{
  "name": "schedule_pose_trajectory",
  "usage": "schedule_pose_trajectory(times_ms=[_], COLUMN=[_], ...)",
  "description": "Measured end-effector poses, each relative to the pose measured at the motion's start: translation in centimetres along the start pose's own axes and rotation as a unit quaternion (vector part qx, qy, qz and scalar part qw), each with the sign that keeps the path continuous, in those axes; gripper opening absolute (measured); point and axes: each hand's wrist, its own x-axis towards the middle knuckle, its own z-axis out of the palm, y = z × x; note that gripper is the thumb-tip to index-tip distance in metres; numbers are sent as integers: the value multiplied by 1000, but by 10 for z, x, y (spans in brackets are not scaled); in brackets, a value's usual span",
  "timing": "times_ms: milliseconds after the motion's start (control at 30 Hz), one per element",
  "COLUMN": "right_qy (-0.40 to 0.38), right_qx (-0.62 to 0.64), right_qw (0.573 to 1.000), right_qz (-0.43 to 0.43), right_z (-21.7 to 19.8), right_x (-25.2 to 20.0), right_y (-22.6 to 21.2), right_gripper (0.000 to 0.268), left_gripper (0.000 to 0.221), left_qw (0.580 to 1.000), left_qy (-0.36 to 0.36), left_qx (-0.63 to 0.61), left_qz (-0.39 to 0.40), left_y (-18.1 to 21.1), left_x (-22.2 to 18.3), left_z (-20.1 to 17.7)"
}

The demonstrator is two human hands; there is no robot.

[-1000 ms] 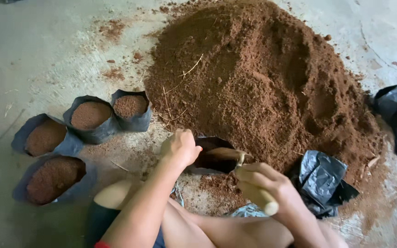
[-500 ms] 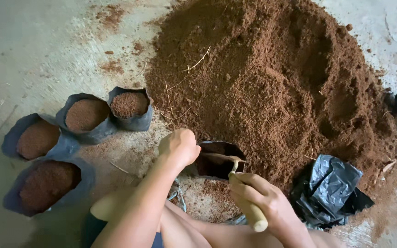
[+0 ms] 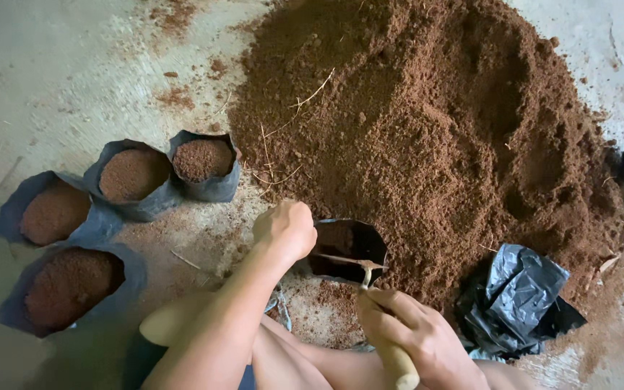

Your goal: The person scoops soil from a large pile on the floor using a small trowel and fills several black plastic nursery bags. They repeatedly transfer soil into the bags, occasionally using their hands to adjust the contents.

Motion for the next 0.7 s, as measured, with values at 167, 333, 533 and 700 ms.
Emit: schedule_pose_trajectory(times_ms=[167,333,533,700], right_qy=[3,42,204,346], right_qx=[39,-3,-99,-118], right_qw=[999,999,971,921], right_qz=[36,28,-81,-137], right_z=[-12,8,-11,-51], right_x=[10,-7,3,-27], right_y=[-16,15,18,50], right_gripper=[54,38,20,24], left_gripper=[23,23,19,20], left_qw=[998,999,999,998], left_qy=[25,32,24,33], left_qx=[39,28,26,45], left_qz=[30,16,18,27], left_y=[3,5,5,6], left_x=[-8,-7,-8,-7], left_z=[-9,-6,-7,-5])
